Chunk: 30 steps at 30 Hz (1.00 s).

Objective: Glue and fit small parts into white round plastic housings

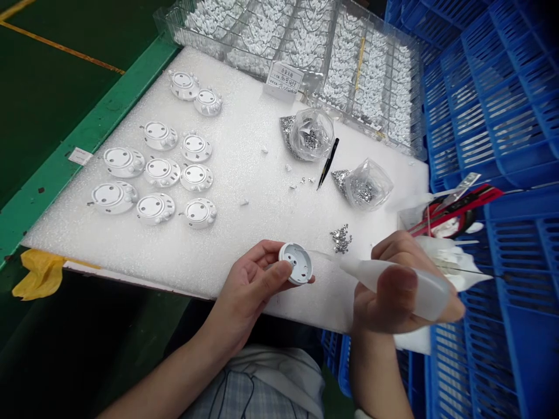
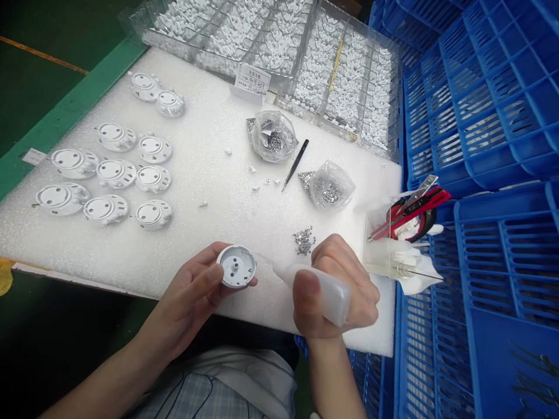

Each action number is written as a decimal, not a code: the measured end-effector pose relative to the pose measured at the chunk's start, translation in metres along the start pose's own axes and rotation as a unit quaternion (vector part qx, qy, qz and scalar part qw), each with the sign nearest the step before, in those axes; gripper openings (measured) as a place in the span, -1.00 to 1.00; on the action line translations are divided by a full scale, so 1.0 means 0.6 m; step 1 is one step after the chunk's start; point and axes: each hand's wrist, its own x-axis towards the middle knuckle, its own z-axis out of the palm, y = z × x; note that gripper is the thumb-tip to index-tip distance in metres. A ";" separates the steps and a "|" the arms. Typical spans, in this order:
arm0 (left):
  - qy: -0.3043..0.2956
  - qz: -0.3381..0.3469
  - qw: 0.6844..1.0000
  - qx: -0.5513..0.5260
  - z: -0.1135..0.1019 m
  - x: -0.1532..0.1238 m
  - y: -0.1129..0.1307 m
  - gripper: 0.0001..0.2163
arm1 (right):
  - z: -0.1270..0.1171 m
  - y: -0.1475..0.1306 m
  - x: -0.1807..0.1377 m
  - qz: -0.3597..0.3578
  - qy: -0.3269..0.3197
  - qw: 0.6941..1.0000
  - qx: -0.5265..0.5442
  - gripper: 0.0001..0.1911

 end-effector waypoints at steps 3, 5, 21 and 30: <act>-0.005 -0.002 1.000 -0.006 0.000 0.000 -0.001 -0.64 | 0.000 -0.003 0.000 0.003 -0.009 1.000 0.007 -0.44; -0.010 -0.001 1.000 -0.009 -0.001 -0.001 -0.001 -0.65 | 0.005 -0.003 0.003 0.013 0.000 1.000 0.023 -0.43; -0.058 0.025 0.997 -0.038 -0.005 0.000 0.000 -0.75 | 0.019 0.043 -0.002 0.169 -0.237 0.953 -0.087 -0.88; -0.024 0.009 0.999 -0.026 -0.003 -0.001 0.006 -0.76 | -0.082 0.022 0.006 0.062 0.147 0.973 -0.168 -0.88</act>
